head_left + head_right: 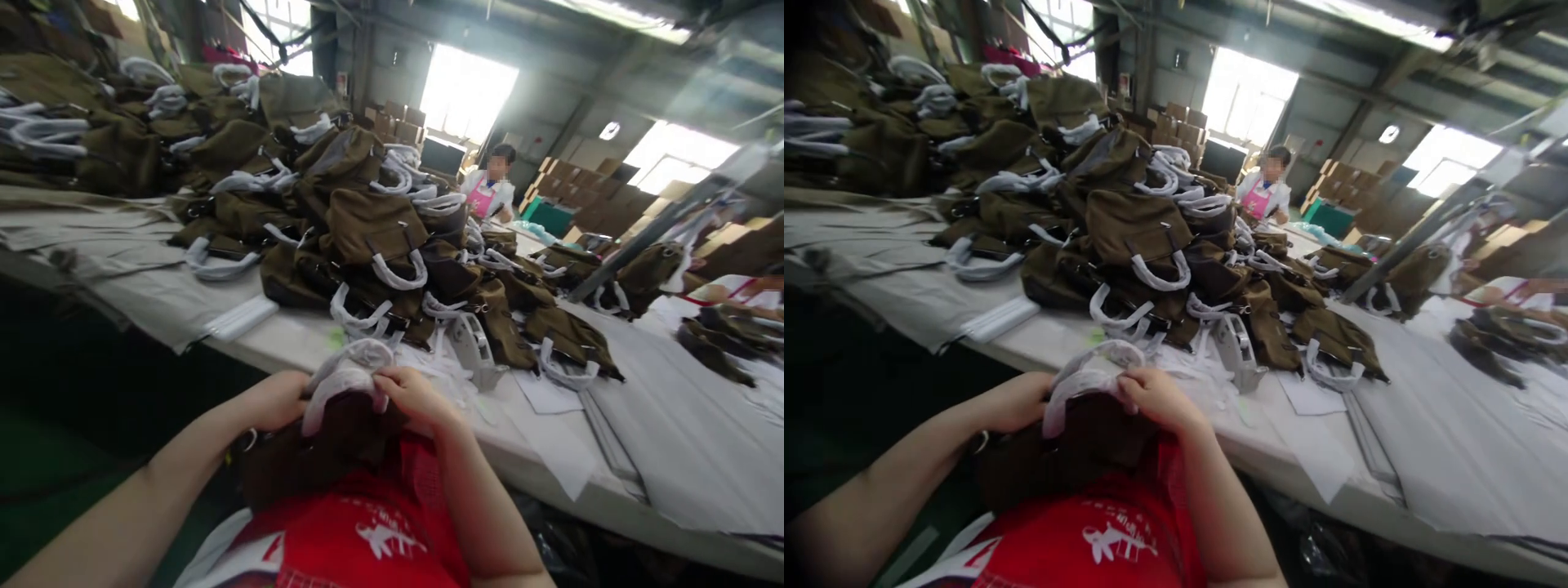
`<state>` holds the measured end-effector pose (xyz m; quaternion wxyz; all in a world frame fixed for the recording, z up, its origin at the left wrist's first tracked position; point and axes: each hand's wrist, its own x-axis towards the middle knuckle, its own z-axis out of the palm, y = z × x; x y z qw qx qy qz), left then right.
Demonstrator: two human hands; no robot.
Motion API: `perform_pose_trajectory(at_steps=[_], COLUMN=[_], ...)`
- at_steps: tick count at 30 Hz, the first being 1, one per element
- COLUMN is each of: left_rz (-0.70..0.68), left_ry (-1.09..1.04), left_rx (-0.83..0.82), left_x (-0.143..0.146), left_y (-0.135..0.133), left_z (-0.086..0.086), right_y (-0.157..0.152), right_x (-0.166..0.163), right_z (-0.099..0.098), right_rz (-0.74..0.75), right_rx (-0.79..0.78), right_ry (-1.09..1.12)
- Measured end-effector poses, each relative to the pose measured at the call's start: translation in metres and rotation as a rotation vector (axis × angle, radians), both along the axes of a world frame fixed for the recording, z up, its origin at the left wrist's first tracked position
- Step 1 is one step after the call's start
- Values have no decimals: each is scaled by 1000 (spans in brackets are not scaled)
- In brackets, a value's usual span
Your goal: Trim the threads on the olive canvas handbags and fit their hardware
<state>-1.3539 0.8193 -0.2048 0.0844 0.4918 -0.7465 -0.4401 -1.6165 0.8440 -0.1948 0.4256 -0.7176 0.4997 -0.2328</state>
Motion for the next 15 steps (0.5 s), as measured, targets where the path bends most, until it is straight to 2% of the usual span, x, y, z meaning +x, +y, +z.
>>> perform_pose_trajectory(at_steps=[3, 4, 5, 6, 9, 10, 12, 15], left_rz=[41, 55, 65, 74, 81, 68, 43, 68], left_ry=[-43, -52, -53, -46, -4, 9, 17, -12], left_rx=[-22, -30, -27, -16, 22, 22, -1, -48], left_x=[11, 14, 16, 18, 21, 21, 19, 18], left_y=[-1, -2, -3, -3, -6, -7, -8, -10], left_z=[-7, -8, -9, -10, -11, -11, -13, -19], right_y=[8, 13, 17, 21, 27, 28, 30, 40], right_x=[13, 19, 25, 33, 55, 62, 73, 87], right_z=[-13, -15, -16, -17, -19, -21, -23, -29], right_rz=[355, 433, 445, 379, 3, -27, 102, 357], right_rx=[327, 423, 445, 373, -167, -304, -408, -385], right_ry=[-75, -92, -74, -16, 184, 208, 226, 306])
